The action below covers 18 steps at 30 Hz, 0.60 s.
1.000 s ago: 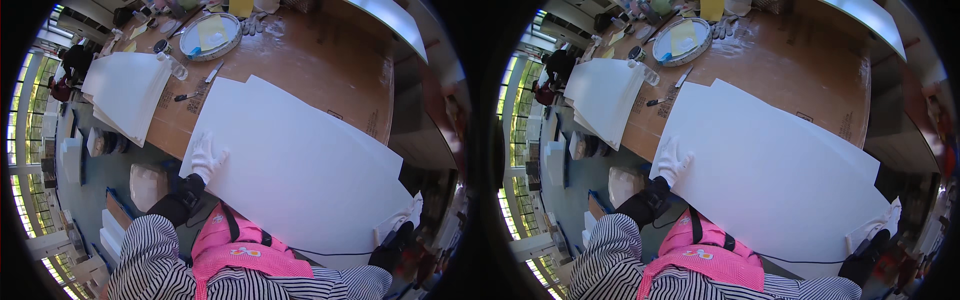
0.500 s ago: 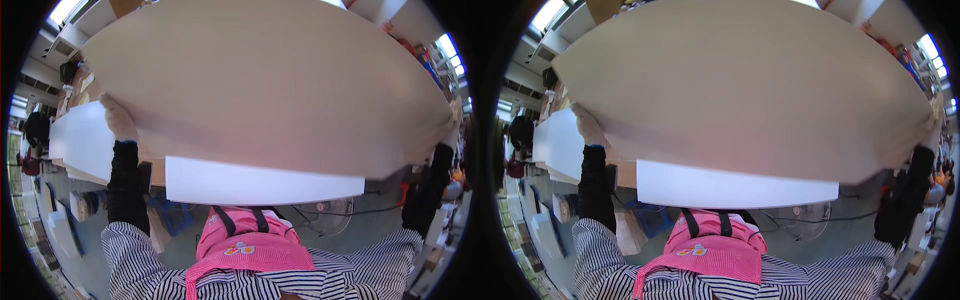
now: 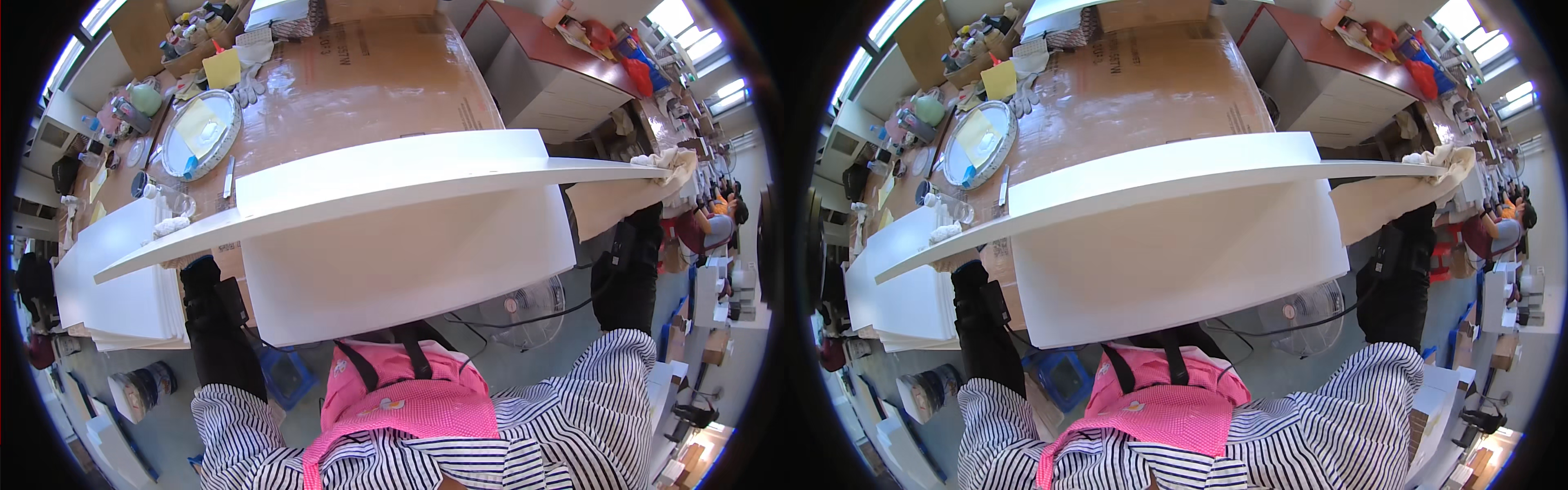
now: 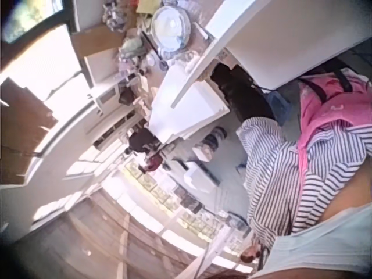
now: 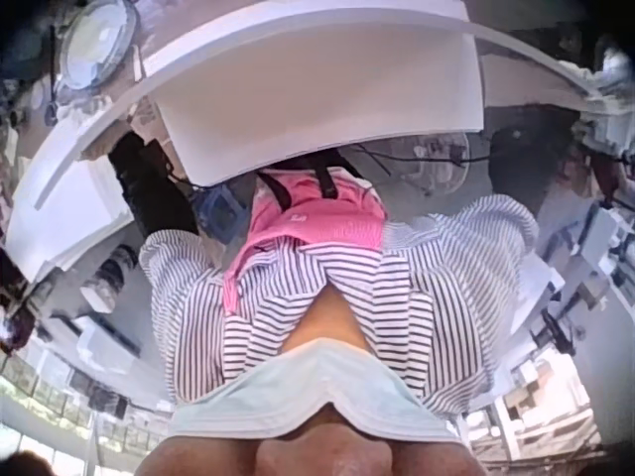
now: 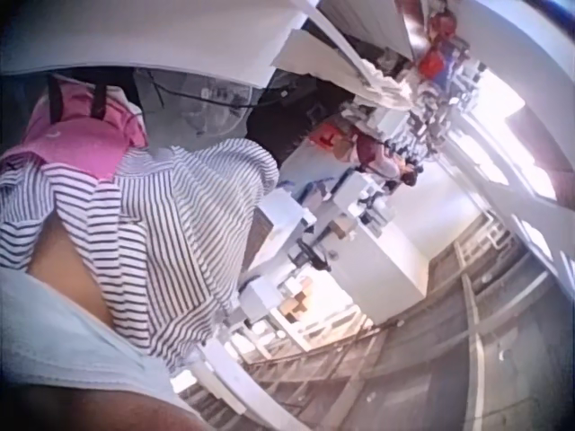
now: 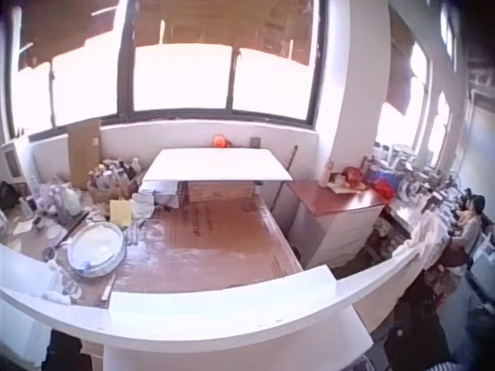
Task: The worker moves white furniture panels between work surfaces, stacks them on a pallet, and cleans the surfaces with a cloth and a sponge.
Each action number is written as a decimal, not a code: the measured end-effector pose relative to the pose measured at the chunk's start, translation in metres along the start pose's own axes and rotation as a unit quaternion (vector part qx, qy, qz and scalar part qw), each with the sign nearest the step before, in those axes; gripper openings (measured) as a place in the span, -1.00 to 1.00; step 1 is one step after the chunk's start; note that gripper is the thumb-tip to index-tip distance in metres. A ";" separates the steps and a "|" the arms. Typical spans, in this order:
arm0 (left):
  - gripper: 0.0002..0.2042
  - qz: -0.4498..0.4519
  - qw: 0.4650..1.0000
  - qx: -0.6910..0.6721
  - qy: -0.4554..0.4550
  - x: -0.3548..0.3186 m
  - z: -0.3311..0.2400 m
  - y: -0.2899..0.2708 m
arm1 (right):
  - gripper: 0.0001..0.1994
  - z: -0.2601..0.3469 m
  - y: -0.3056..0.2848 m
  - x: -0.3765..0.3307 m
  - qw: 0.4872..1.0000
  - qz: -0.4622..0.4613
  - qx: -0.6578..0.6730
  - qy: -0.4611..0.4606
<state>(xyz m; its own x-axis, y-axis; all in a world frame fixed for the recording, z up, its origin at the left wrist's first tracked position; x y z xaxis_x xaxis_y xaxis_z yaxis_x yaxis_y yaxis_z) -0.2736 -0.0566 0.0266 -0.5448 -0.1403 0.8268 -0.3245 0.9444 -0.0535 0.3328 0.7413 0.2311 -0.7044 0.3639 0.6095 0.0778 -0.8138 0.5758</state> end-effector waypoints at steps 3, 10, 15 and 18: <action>-0.64 0.069 0.722 -0.609 -0.322 -0.039 -0.035 0.052 | -0.69 0.014 0.006 -0.047 0.992 -0.094 -0.027 -0.081; -0.42 0.248 0.540 -0.383 -0.708 -0.030 -0.245 -0.088 | -0.67 -0.031 0.119 -0.121 0.881 -0.159 -0.373 -0.243; -0.67 0.360 0.523 -0.092 -0.767 -0.038 -0.265 -0.142 | -0.62 -0.087 0.154 -0.170 0.727 -0.551 -0.331 -0.240; -0.71 0.323 0.532 0.010 -0.783 -0.076 -0.258 -0.133 | -0.68 -0.068 0.121 -0.259 0.739 -0.601 -0.297 -0.072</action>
<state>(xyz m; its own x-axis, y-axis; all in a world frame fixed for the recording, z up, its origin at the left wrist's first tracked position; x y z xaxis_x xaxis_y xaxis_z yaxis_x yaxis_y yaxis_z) 0.0103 -0.0947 0.1147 -0.5185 0.1203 -0.8466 0.3208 0.9451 -0.0622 0.4765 0.5174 0.1059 0.0726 0.9948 -0.0710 -0.8959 0.0964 0.4337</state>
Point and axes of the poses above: each hand's wrist, its own x-axis towards the middle knuckle, its own y-axis out of the palm, z = x × y, the point moved 1 cm from there along x, towards the middle knuckle, and after that the axes turned 3 degrees about -x, right-handed, at the moved point
